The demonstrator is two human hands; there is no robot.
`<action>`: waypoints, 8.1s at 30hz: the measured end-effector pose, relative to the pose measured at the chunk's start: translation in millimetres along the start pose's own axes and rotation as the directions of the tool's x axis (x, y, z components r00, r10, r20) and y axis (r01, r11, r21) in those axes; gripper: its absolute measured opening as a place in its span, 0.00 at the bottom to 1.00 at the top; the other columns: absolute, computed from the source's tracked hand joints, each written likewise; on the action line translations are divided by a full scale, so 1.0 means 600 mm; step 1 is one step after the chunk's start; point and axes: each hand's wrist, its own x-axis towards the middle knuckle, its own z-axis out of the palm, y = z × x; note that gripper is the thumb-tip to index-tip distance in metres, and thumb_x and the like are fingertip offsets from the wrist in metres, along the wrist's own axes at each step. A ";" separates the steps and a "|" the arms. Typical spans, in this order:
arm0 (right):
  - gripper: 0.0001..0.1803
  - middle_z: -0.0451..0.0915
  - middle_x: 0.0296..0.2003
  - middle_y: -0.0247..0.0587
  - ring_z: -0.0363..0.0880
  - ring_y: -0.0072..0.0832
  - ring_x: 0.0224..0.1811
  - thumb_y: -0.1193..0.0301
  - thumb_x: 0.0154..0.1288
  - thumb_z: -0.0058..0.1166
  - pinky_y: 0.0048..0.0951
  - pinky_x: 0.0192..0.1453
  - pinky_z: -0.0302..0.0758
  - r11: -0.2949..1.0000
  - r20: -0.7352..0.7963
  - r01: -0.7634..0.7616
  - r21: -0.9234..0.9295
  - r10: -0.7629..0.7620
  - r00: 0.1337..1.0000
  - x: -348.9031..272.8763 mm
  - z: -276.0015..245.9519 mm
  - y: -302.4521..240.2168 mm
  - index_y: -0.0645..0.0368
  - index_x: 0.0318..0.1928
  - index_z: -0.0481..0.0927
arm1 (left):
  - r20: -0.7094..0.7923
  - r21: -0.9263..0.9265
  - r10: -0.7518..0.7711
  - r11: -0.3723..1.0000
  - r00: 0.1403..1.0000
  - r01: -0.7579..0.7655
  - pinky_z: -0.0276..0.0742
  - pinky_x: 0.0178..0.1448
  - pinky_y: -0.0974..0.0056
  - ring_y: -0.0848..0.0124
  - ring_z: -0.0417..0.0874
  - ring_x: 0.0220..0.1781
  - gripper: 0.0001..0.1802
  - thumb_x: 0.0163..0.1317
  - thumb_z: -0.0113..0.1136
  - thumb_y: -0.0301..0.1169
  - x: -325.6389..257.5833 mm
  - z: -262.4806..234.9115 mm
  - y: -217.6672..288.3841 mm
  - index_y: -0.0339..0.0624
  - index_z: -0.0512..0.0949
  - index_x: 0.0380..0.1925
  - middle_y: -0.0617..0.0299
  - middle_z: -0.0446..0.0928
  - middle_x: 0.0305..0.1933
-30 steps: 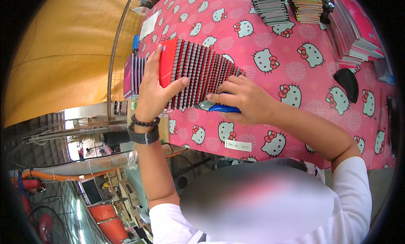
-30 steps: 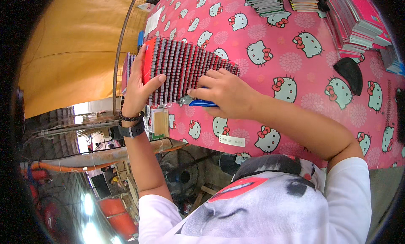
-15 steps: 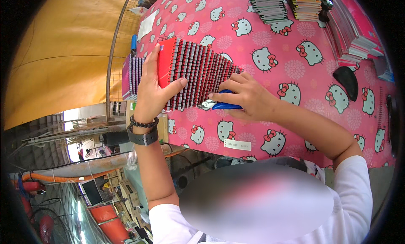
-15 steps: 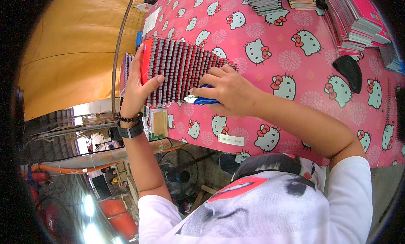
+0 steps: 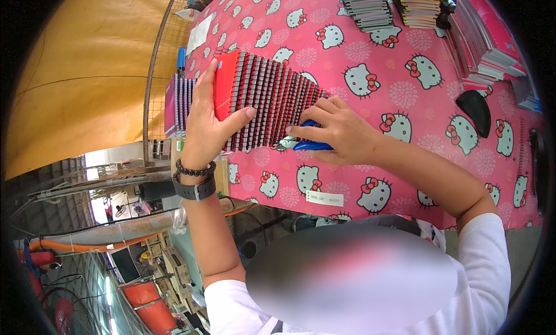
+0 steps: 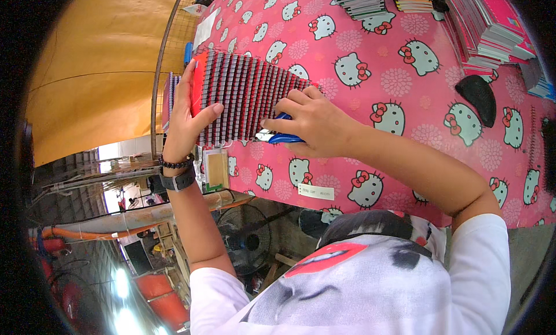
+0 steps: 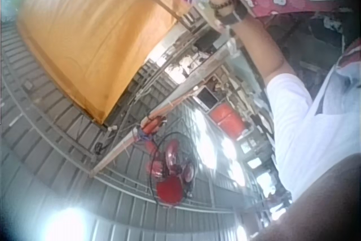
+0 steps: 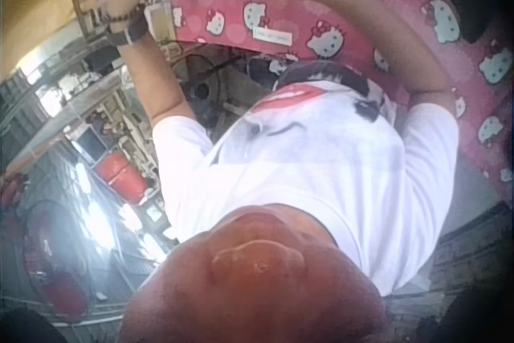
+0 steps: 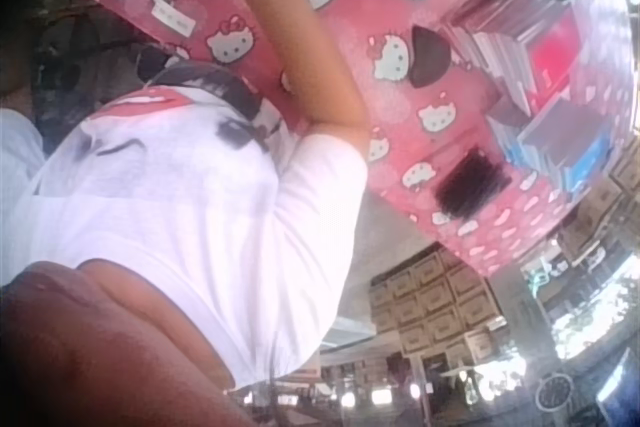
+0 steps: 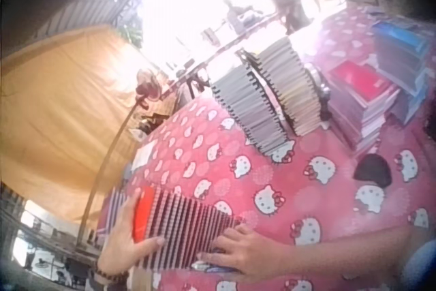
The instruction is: The person uses blue wire cutters to trim excess metal coil from the ends of spiral-bound notebooks, handling stacks of green, yellow, and red notebooks.
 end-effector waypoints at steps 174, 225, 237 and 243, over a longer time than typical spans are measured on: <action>0.21 0.79 0.35 0.39 0.76 0.24 0.37 0.64 0.59 0.57 0.30 0.42 0.73 0.539 0.460 -0.568 0.622 0.335 0.822 -0.031 0.031 0.017 0.60 0.51 0.76 | -0.089 0.045 0.265 0.964 0.960 -0.262 0.65 0.58 0.54 0.51 0.71 0.52 0.26 0.42 0.63 0.38 0.078 0.017 0.010 0.36 0.72 0.42 0.49 0.73 0.44; 0.24 0.77 0.43 0.43 0.72 0.39 0.44 0.70 0.50 0.63 0.38 0.49 0.69 0.965 0.086 -0.212 0.152 0.201 0.976 -0.039 0.046 -0.011 0.56 0.50 0.77 | -0.102 0.127 0.171 0.979 0.980 -0.157 0.67 0.60 0.57 0.55 0.71 0.55 0.30 0.46 0.59 0.45 0.074 0.027 -0.006 0.37 0.73 0.47 0.51 0.74 0.49; 0.17 0.81 0.39 0.36 0.77 0.21 0.37 0.69 0.63 0.56 0.23 0.43 0.72 0.006 0.727 -0.798 0.603 0.407 0.553 -0.036 0.032 0.018 0.65 0.50 0.76 | -0.101 0.136 0.173 0.978 0.980 -0.159 0.68 0.58 0.56 0.55 0.71 0.54 0.30 0.46 0.59 0.46 0.075 0.029 -0.007 0.38 0.73 0.46 0.52 0.75 0.48; 0.24 0.75 0.42 0.42 0.71 0.40 0.47 0.67 0.50 0.62 0.38 0.51 0.66 0.950 0.159 -0.275 0.150 0.252 0.955 -0.041 0.040 -0.017 0.53 0.51 0.77 | -0.111 0.133 0.176 0.978 0.978 -0.161 0.69 0.58 0.56 0.55 0.72 0.54 0.30 0.46 0.59 0.46 0.077 0.028 -0.010 0.39 0.73 0.46 0.52 0.75 0.48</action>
